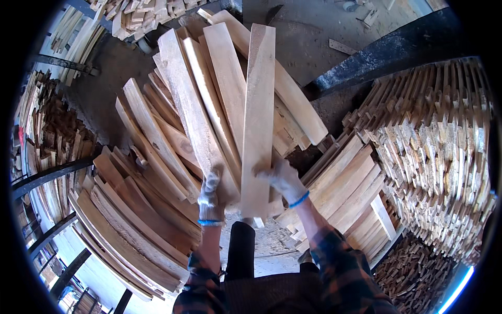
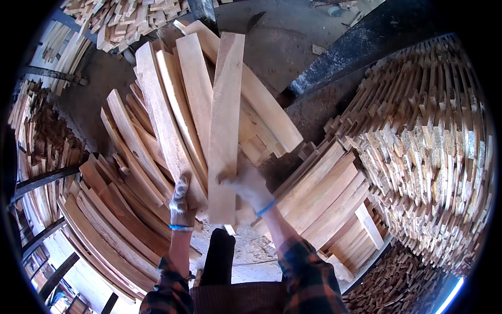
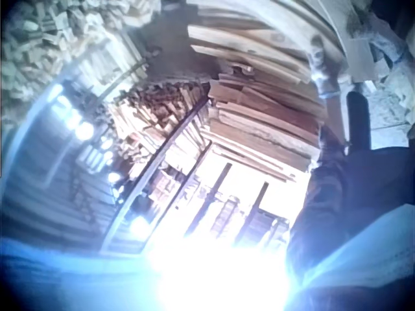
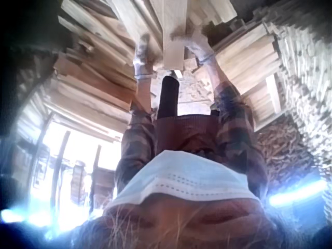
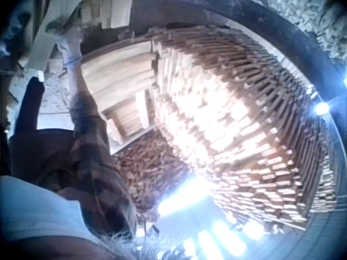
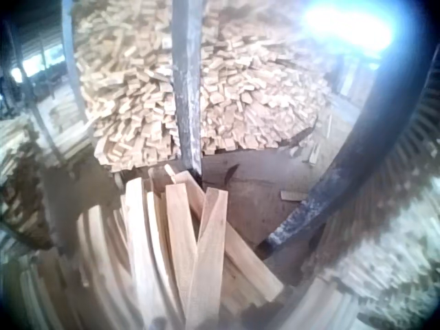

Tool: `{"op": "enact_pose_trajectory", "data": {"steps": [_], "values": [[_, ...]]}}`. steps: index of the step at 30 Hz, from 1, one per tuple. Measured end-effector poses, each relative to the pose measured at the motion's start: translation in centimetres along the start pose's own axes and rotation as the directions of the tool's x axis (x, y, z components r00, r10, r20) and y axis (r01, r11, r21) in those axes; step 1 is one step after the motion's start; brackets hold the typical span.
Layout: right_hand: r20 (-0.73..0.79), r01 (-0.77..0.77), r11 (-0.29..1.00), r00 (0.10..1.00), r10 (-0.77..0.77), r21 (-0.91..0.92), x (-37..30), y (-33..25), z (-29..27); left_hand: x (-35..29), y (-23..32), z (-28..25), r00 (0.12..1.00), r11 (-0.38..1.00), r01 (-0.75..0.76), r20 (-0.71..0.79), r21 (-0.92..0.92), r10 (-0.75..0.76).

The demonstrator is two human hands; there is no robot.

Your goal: The person repeatedly picks up wooden planks from a pile on the floor and stacks them onto a growing vertical stack. The person wears gloves and handles the planks one by one, aligning them carefully as they build the stack higher.

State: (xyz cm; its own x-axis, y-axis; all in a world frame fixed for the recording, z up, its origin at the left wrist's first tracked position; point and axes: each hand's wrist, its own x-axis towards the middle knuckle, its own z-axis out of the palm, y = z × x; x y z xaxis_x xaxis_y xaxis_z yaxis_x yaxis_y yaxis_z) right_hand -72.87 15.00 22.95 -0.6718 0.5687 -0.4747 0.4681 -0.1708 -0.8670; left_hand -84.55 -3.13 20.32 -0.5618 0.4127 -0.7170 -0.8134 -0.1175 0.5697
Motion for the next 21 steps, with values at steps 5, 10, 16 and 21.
{"op": "enact_pose_trajectory", "data": {"steps": [5,10,16,21], "values": [[0.015,0.085,0.824,0.996,-0.092,-0.560,-7.7,-9.0,4.1,-4.3,-3.6,-6.8,0.995,0.975,-0.047,0.091,0.215,0.028],[0.108,-0.128,0.943,0.980,0.168,-0.308,-4.0,0.8,0.0,-7.2,-6.2,-4.9,0.974,0.932,0.187,-0.065,-0.309,-0.217],[0.214,-0.228,0.974,0.951,0.224,-0.007,-1.9,6.2,-1.9,-5.7,-6.7,-5.3,0.991,0.913,0.133,0.063,-0.386,-0.117],[0.376,-0.332,0.927,0.892,0.250,0.173,-7.7,5.2,-0.4,-10.6,-5.3,-7.9,0.965,0.936,0.207,-0.098,-0.283,-0.242]]}}
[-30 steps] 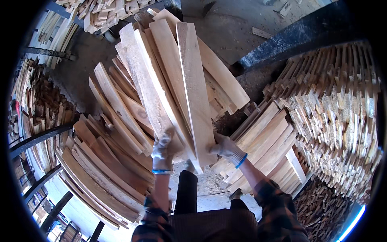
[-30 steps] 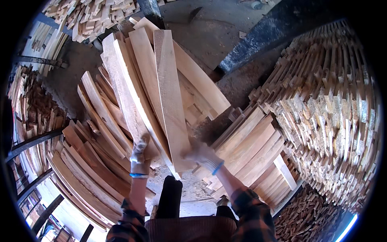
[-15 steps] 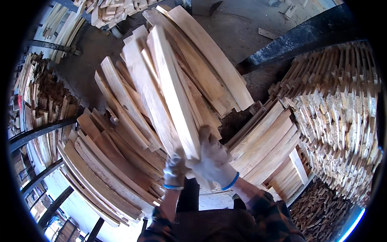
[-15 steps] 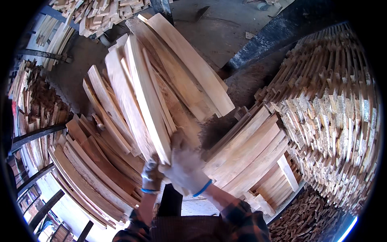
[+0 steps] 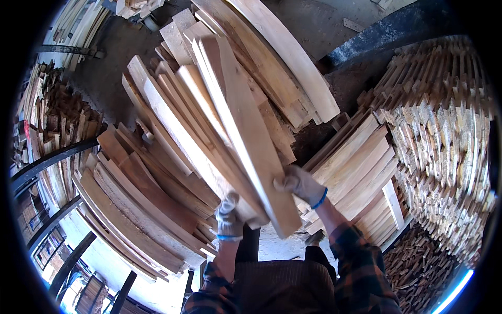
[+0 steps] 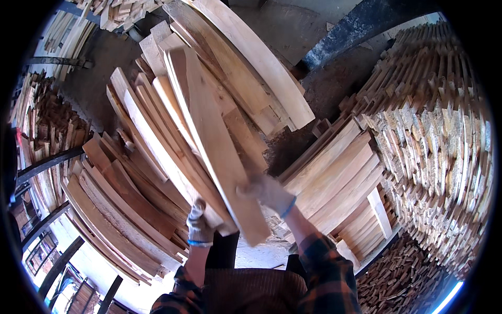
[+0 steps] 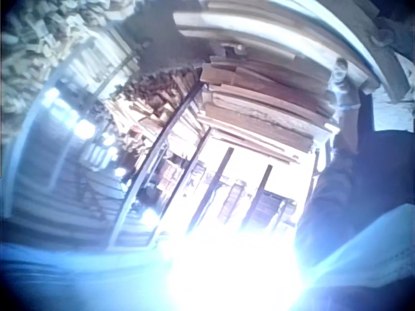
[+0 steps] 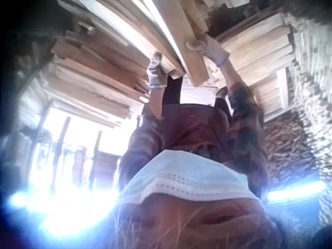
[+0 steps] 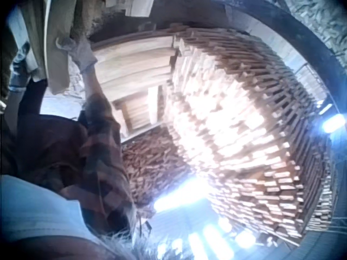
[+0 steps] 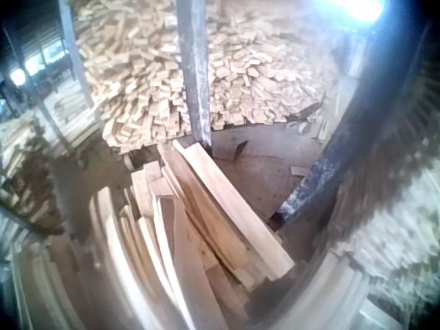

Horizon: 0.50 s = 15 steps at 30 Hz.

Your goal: The person repeatedly picks up wooden planks from a pile on the floor and stacks them onto a growing vertical stack. The person wears gloves and handles the planks one by one, aligning them carefully as they build the stack higher.

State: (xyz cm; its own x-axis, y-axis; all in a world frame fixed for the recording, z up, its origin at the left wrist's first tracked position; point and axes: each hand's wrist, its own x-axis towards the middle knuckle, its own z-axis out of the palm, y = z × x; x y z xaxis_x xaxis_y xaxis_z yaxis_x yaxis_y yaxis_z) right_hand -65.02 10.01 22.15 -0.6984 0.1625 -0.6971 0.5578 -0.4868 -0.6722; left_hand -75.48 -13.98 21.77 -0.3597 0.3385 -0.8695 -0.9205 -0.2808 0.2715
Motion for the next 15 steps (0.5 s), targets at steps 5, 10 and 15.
{"op": "enact_pose_trajectory", "data": {"steps": [5,10,15], "values": [[0.021,0.094,0.898,0.995,-0.094,-0.429,0.2,-0.8,3.1,1.7,-0.1,-6.8,0.991,0.990,0.101,0.096,-0.094,-0.092],[-0.127,0.094,0.993,0.988,-0.084,0.073,2.1,5.9,3.7,5.4,-1.9,-9.7,1.000,0.998,0.016,-0.015,-0.059,-0.016],[0.144,0.047,0.996,0.989,-0.036,-0.073,-3.5,-2.1,3.7,-3.0,-1.1,-2.6,0.984,0.965,-0.154,-0.061,0.211,0.170]]}}
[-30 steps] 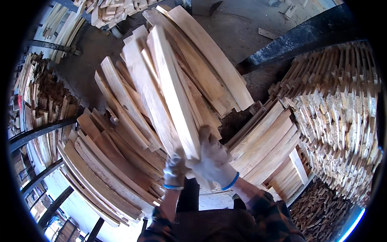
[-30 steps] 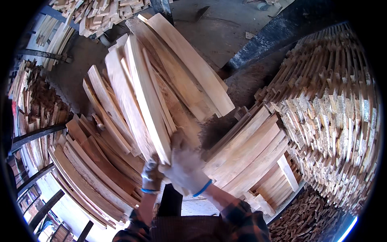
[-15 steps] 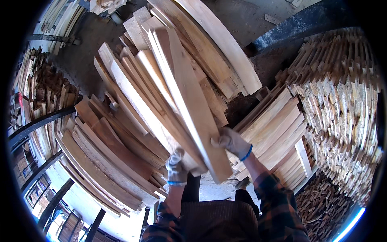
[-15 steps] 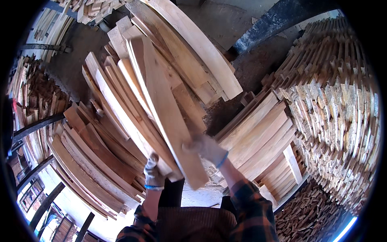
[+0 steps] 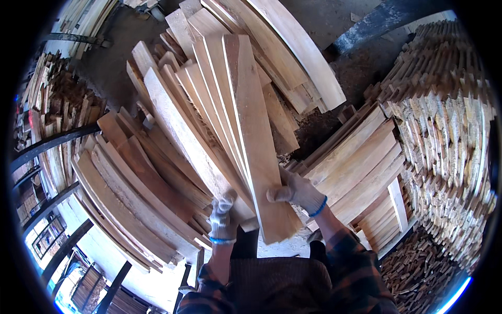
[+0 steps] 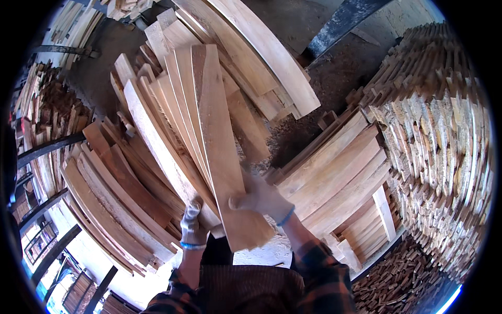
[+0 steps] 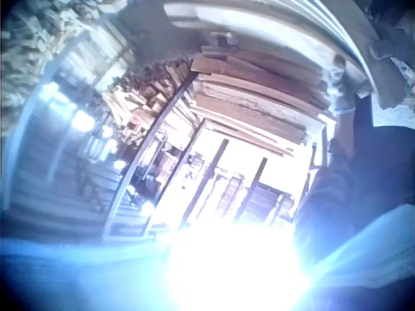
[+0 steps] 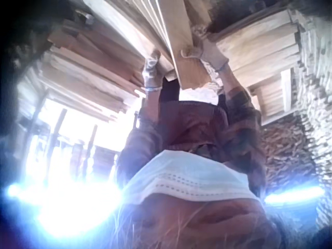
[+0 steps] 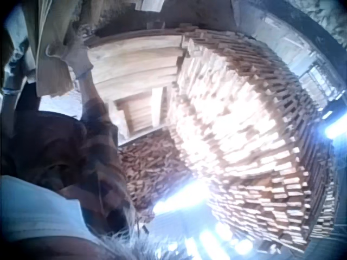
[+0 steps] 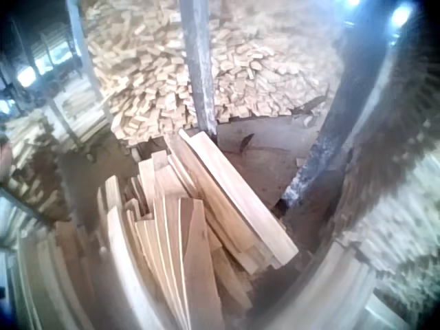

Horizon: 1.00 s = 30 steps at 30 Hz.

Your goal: The person repeatedly picks up wooden planks from a pile on the floor and stacks them onto a growing vertical stack. The person wears gloves and handles the planks one by one, aligning them carefully as they build the stack higher.

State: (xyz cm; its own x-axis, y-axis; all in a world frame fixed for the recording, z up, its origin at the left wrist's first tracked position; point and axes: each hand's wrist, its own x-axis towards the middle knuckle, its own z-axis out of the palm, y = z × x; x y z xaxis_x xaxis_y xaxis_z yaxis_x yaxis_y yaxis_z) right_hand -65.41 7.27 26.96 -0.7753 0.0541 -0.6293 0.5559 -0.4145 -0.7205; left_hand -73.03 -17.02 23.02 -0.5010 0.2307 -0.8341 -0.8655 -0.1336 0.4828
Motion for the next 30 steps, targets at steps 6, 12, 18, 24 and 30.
{"op": "enact_pose_trajectory", "data": {"steps": [6,12,18,24,30], "values": [[-0.018,-0.121,0.992,0.992,0.121,0.025,-10.4,1.7,1.4,-11.1,-4.6,0.2,0.996,0.993,-0.086,0.015,0.086,0.085],[0.032,-0.049,0.994,0.998,0.053,-0.093,-21.5,4.4,3.8,-23.4,-8.0,2.6,1.000,0.995,0.026,0.002,0.091,-0.026],[-0.013,-0.280,0.931,0.958,0.286,-0.235,-32.5,5.8,6.5,-35.0,-11.1,2.4,0.995,0.996,0.069,0.062,0.061,-0.073],[-0.085,-0.453,0.799,0.884,0.459,-0.395,-35.0,5.4,9.7,-38.6,-8.9,0.5,0.922,0.923,0.384,-0.041,-0.017,-0.384],[-0.036,-0.529,0.818,0.844,0.536,-0.227,-32.7,13.2,11.5,-36.6,-10.1,-4.3,0.814,0.813,0.580,-0.081,0.048,-0.576]]}}
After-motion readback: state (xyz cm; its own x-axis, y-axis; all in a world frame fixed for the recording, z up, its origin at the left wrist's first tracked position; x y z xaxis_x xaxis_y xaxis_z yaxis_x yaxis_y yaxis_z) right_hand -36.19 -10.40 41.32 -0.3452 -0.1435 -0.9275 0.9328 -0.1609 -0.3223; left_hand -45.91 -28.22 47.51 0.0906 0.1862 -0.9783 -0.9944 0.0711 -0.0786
